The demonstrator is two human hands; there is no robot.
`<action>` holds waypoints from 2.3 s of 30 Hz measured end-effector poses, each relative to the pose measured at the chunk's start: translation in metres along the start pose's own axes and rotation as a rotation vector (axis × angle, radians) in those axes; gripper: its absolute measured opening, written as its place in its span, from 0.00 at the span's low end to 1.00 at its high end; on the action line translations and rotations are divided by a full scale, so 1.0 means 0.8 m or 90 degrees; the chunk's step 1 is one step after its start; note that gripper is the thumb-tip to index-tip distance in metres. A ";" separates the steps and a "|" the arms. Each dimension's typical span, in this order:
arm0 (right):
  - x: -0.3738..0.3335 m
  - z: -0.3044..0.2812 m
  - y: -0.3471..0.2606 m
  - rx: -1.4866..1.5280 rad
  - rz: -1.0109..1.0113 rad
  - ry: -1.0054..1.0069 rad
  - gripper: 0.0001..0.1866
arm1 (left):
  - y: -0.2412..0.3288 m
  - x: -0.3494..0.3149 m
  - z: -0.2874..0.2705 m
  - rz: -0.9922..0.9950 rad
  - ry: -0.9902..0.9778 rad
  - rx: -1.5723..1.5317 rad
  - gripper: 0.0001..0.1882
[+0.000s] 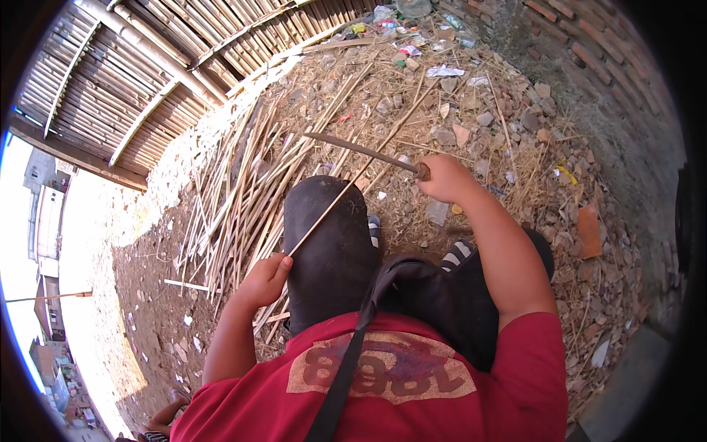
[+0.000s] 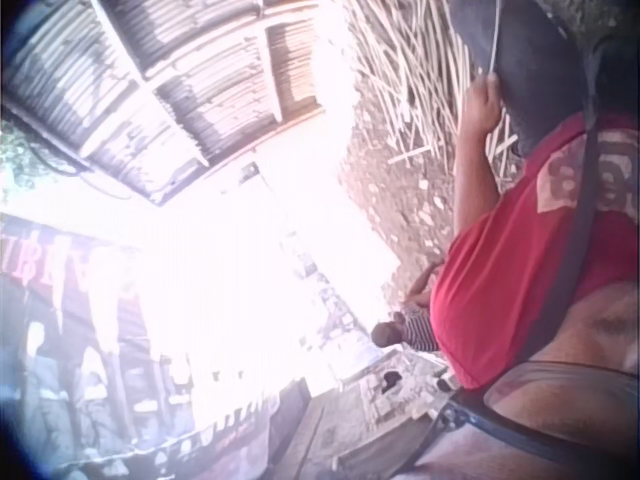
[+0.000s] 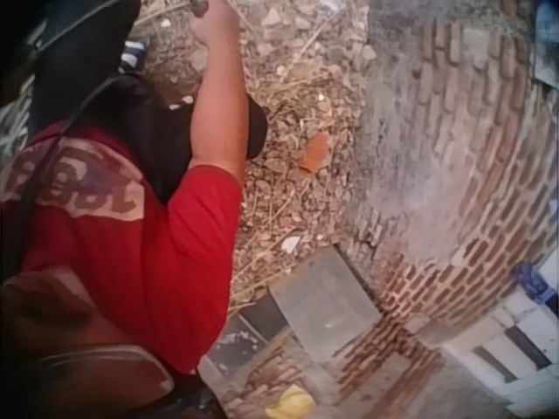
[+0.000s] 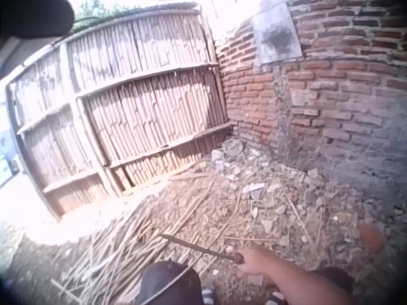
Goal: The person holds a bamboo strip and uses a large blade to shave or scrape its surface, working on several strips while sitting on the ground.
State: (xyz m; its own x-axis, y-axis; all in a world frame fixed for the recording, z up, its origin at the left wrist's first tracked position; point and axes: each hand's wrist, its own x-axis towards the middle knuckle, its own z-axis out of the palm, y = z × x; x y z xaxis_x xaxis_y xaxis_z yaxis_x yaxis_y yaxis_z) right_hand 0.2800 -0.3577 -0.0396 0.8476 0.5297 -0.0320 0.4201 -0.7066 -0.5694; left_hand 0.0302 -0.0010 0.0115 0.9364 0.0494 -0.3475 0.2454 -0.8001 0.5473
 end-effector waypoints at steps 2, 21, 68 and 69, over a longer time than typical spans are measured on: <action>0.005 -0.006 0.006 0.080 0.085 0.004 0.13 | 0.005 0.001 -0.003 0.012 0.016 0.030 0.23; -0.001 -0.028 -0.016 -0.011 0.001 -0.108 0.18 | 0.002 0.001 0.003 0.024 0.068 0.128 0.20; 0.007 -0.023 0.065 0.084 0.171 -0.052 0.17 | -0.011 0.005 0.028 0.032 0.165 0.186 0.19; 0.006 -0.024 0.075 0.082 0.186 -0.020 0.17 | -0.009 0.006 0.023 0.028 0.171 0.195 0.19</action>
State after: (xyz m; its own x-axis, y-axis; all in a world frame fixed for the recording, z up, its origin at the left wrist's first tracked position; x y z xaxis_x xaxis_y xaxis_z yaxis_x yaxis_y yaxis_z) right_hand 0.3156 -0.4068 -0.0580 0.9152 0.3283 -0.2337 0.1138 -0.7669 -0.6316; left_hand 0.0285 -0.0057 -0.0079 0.9866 0.1331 -0.0947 0.1553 -0.9439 0.2916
